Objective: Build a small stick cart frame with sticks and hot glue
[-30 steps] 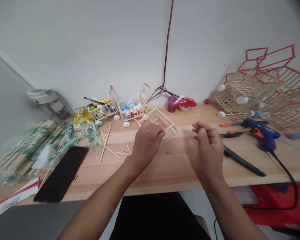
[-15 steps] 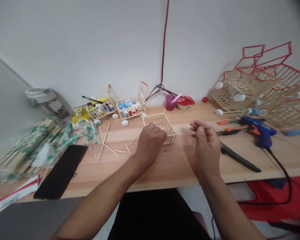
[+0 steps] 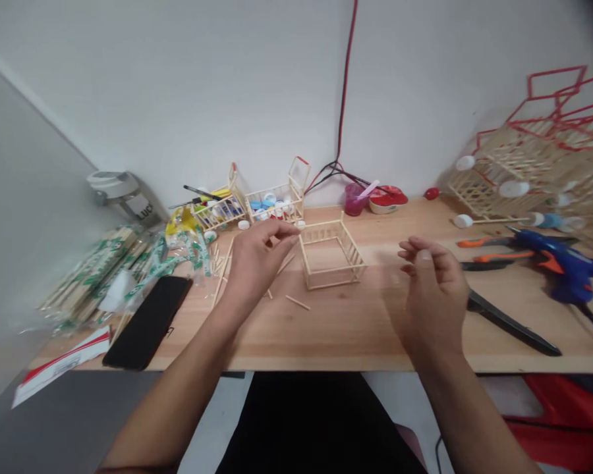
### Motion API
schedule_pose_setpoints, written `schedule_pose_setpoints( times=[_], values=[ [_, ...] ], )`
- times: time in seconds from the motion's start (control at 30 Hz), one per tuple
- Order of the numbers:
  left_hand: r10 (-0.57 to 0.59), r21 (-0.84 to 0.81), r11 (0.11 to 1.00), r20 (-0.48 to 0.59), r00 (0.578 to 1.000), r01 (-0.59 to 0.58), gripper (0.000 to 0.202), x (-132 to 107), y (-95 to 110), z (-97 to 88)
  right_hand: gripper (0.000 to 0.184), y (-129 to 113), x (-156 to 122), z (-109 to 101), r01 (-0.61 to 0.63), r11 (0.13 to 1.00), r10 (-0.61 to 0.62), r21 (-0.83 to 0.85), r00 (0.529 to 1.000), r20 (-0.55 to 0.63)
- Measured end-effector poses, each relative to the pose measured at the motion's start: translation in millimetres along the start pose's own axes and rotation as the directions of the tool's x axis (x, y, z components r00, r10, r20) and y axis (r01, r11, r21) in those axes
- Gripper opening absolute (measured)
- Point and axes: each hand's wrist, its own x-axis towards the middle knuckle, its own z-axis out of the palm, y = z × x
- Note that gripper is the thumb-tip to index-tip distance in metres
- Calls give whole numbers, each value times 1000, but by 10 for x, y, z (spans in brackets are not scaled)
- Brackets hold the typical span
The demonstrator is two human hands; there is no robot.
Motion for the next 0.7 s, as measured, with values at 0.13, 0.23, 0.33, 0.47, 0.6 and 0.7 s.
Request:
schedule_pose_setpoints(
  times=[0.13,0.23,0.33,0.47,0.6,0.7],
  values=[
    [-42,89,996,256,966,20,6,-245,-173,-176,24,15,-5,0,1,1000,-1,8,1000,2],
    [62,181,971,434,899,-154,6,-483,-295,-53,26,24,-12,3,16,1000,-16,-16,1000,14],
    [79,325,892,575,815,-315,12,-622,-334,103,26,21,-22,6,17,1000,-17,-14,1000,13],
    [69,425,804,630,774,-417,17,-666,-308,159,24,12,-30,11,15,1000,-16,12,1000,21],
    [33,329,914,524,851,-238,19,-699,-271,101,24,1,-22,25,28,1000,-28,4,1000,2],
    [-139,-58,984,359,923,171,10,-710,-182,108,24,-34,-24,35,56,998,-57,36,998,32]
  ],
)
